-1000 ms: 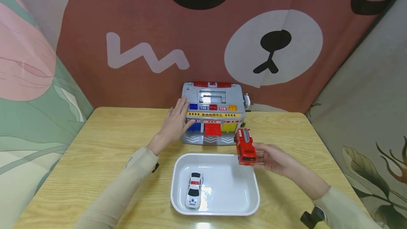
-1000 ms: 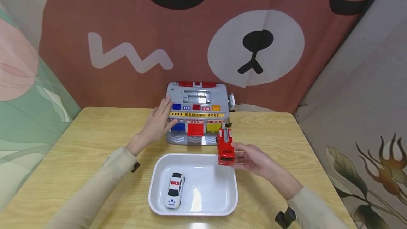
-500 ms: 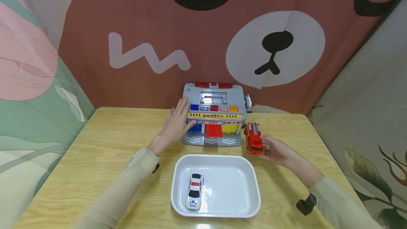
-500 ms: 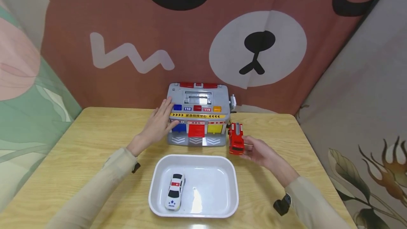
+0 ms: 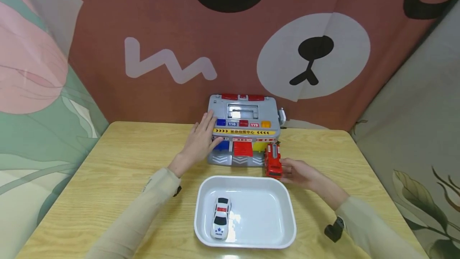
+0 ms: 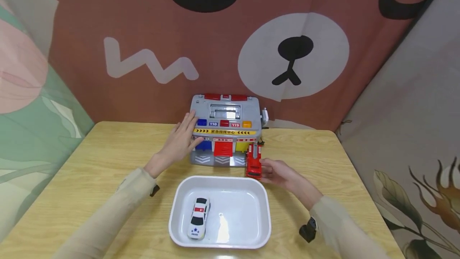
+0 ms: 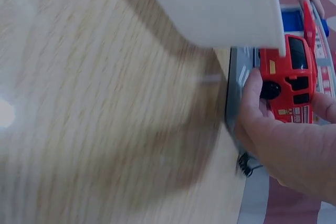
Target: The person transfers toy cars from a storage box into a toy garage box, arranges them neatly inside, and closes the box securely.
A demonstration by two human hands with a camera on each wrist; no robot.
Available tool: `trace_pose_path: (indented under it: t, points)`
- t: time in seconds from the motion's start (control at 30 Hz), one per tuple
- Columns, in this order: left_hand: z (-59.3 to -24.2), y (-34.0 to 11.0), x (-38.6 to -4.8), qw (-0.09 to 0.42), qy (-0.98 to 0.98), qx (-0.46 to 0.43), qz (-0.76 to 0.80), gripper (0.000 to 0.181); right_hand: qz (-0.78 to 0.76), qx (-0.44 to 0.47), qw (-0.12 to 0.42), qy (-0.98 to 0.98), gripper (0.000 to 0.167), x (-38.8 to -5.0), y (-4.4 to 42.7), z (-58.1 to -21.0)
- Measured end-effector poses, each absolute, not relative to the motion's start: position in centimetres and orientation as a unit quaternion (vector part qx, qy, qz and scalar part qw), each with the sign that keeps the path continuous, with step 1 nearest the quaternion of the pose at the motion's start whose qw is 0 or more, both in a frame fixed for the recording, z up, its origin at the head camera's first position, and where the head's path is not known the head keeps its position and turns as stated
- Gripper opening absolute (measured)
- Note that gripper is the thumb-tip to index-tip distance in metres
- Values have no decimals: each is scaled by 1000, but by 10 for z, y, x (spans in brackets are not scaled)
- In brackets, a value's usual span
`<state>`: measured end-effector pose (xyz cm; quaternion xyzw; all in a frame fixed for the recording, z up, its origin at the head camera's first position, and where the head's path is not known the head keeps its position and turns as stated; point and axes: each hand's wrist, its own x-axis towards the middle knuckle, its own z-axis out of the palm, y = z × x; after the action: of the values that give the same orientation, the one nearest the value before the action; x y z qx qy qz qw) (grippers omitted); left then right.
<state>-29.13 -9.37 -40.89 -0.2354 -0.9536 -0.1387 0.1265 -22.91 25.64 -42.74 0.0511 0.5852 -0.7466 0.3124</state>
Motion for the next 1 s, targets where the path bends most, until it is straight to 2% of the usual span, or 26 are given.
trace_pose_path:
  t: [0.53, 0.83, 1.0]
  points:
    - [-408, -96, -292, 126, -954, -235, -134, 77, -666, -9, 381, 641, 29, -246, 224, -424]
    - [-407, -97, -291, 130, -953, -238, -134, 76, -660, 33, 404, 633, 20, -258, 200, -415]
    - [-410, -95, -292, 134, -952, -240, -134, 75, -653, 44, 412, 634, 30, -260, 189, -413]
